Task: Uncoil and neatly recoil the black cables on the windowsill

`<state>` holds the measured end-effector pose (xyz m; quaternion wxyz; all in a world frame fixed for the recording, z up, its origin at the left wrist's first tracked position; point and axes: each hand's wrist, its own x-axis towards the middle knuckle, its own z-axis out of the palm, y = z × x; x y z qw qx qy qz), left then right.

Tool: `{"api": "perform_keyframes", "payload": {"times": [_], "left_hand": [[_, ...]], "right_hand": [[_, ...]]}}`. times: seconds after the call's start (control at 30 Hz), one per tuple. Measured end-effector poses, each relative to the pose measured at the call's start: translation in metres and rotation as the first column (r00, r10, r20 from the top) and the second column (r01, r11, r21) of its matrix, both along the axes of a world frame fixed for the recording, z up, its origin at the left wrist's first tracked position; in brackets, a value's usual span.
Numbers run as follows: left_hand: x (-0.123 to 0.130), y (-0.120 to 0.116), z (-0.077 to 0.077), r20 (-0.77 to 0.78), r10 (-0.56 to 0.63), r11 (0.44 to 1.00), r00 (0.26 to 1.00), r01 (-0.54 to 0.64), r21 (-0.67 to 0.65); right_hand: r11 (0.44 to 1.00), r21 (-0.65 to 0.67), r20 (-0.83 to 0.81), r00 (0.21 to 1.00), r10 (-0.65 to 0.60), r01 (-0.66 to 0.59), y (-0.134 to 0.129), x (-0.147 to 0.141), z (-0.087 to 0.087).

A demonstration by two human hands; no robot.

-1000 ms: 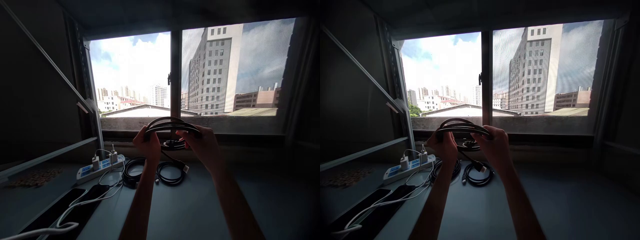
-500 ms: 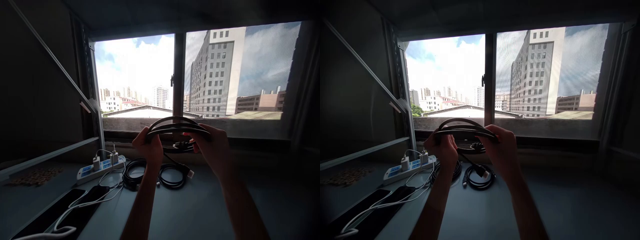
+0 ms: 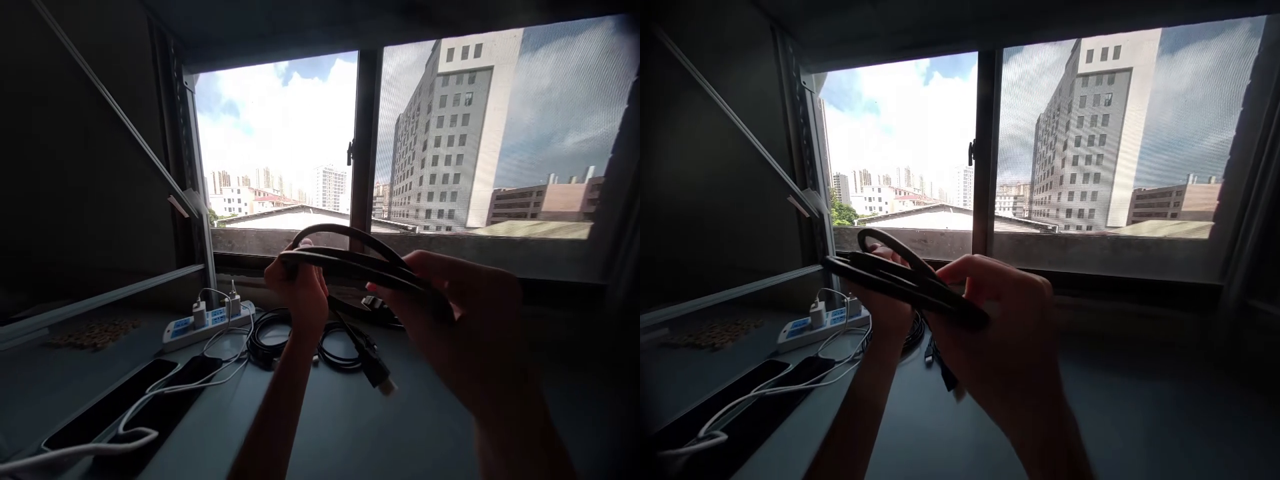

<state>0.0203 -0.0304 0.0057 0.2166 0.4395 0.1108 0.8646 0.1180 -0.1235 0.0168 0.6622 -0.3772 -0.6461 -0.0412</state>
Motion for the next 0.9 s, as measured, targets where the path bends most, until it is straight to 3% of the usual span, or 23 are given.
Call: {"api": "perform_keyframes", "payload": {"times": [0.1, 0.17, 0.23, 0.3, 0.37, 0.47, 0.53, 0.63, 0.7, 0.8, 0.9], "left_hand": [[-0.002, -0.005, 0.003, -0.104, -0.153, 0.988, 0.983, 0.151, -0.027], [-0.006, -0.007, 0.006, -0.219, -0.319, 0.941, 0.922, 0.281, -0.187], [-0.011, -0.007, 0.008, -0.291, -0.474, 0.853, 0.831, 0.352, -0.385], [-0.016, -0.005, 0.009, -0.337, -0.581, 0.774, 0.741, 0.376, -0.509], [-0.021, -0.002, 0.009, -0.393, -0.642, 0.737, 0.658, 0.388, -0.554], [-0.023, 0.002, 0.006, -0.572, -0.624, 0.77, 0.532, 0.296, -0.565], [-0.022, 0.005, 0.004, -0.637, -0.543, 0.819, 0.547, 0.178, -0.545], [-0.017, 0.007, 0.004, -0.547, -0.408, 0.857, 0.731, 0.101, -0.505], [-0.015, 0.006, 0.006, -0.494, -0.36, 0.885, 0.791, 0.121, -0.451], [-0.015, 0.001, 0.008, -0.501, -0.353, 0.913, 0.79, 0.174, -0.369], [-0.017, 0.001, 0.008, -0.472, -0.441, 0.883, 0.763, 0.274, -0.382]], "right_hand": [[1.0, -0.002, -0.041, 0.999, -0.006, 0.006, 0.006, 0.006, 0.0], [0.999, -0.022, -0.11, 0.994, -0.026, 0.024, 0.02, 0.015, -0.002], [0.993, -0.102, -0.161, 0.984, -0.075, 0.059, 0.039, 0.026, -0.005], [0.969, -0.201, -0.062, 0.985, -0.161, 0.146, 0.055, 0.037, -0.008], [0.943, -0.243, 0.059, 0.974, -0.22, 0.228, 0.065, 0.044, -0.011], [0.936, -0.275, 0.114, 0.974, -0.194, 0.218, 0.064, 0.045, -0.011], [0.944, -0.274, 0.096, 0.982, -0.162, 0.183, 0.058, 0.041, -0.01], [0.956, -0.282, 0.032, 0.996, -0.082, 0.088, 0.049, 0.034, -0.007], [0.945, -0.322, -0.036, 0.999, 0.037, -0.046, 0.045, 0.032, -0.005], [0.877, -0.406, -0.1, 0.967, 0.236, -0.256, 0.042, 0.036, -0.005], [0.807, -0.456, -0.094, 0.922, 0.376, -0.375, 0.044, 0.041, -0.005]]}}
